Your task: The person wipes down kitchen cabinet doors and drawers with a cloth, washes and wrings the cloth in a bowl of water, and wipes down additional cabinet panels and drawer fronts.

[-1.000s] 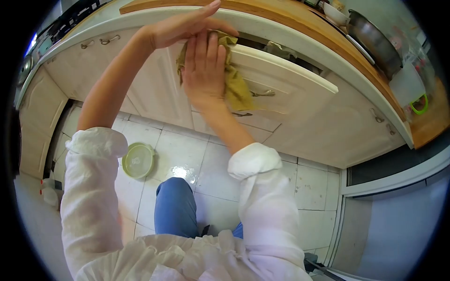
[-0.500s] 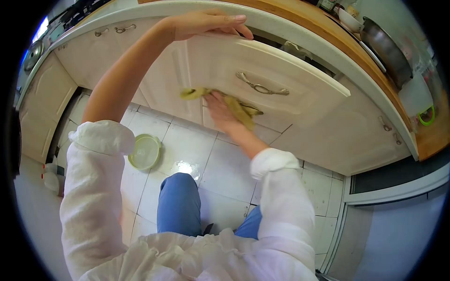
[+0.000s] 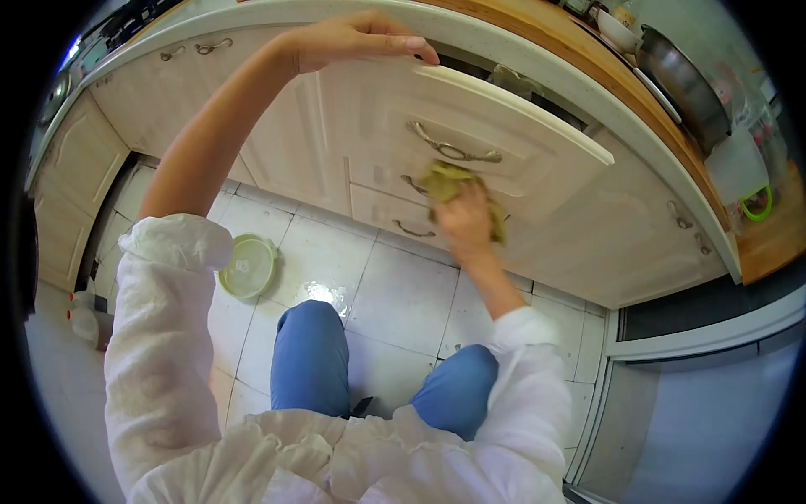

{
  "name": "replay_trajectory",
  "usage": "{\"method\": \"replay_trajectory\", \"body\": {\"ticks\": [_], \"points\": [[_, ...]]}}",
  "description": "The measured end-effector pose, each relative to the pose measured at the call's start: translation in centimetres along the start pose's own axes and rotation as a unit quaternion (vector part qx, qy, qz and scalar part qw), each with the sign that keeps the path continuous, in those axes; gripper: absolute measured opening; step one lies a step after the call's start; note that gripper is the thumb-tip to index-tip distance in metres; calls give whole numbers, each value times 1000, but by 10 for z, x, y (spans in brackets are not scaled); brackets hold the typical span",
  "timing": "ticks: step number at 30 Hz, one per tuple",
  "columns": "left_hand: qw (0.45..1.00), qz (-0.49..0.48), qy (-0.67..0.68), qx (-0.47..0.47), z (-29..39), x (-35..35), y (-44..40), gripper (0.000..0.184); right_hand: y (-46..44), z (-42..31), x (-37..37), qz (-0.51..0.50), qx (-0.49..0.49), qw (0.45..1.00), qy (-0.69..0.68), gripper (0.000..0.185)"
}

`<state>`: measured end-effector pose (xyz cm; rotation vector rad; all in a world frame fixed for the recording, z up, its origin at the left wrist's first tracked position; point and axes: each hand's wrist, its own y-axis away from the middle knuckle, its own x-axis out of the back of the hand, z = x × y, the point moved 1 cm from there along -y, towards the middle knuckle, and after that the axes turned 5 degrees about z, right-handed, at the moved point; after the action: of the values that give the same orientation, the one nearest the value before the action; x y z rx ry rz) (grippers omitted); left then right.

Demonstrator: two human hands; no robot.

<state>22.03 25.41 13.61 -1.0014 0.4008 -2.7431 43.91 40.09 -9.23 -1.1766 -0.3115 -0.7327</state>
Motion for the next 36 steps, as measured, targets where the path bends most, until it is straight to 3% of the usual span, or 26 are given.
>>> {"method": "replay_trajectory", "body": {"ticks": [1,3,6,13,15,18,28,30,36], "points": [[1000,2,-2,0,2,-1,2,54,-21,-18,-8,-1,17,1000,-10,19],[1000,22,-19,9,6,-2,6,54,-59,-47,-25,87,9,995,-37,20],[999,34,-14,12,6,-4,7,55,-86,-69,-27,91,-4,994,-61,23],[1000,18,-5,0,7,-4,15,59,-85,-65,4,34,45,998,-34,32],[1000,7,-5,14,9,-4,17,47,-86,-67,5,41,31,998,-26,34],[1000,18,-20,-16,10,-5,21,47,-77,-59,10,22,68,997,-32,35],[999,26,-30,-23,12,-5,25,49,-69,-65,7,13,65,996,-57,32],[1000,9,-5,-6,15,-5,24,50,-75,-74,-2,63,41,995,-58,31],[999,24,-26,5,19,-7,26,51,-150,-107,4,92,-76,990,-70,36]]}}
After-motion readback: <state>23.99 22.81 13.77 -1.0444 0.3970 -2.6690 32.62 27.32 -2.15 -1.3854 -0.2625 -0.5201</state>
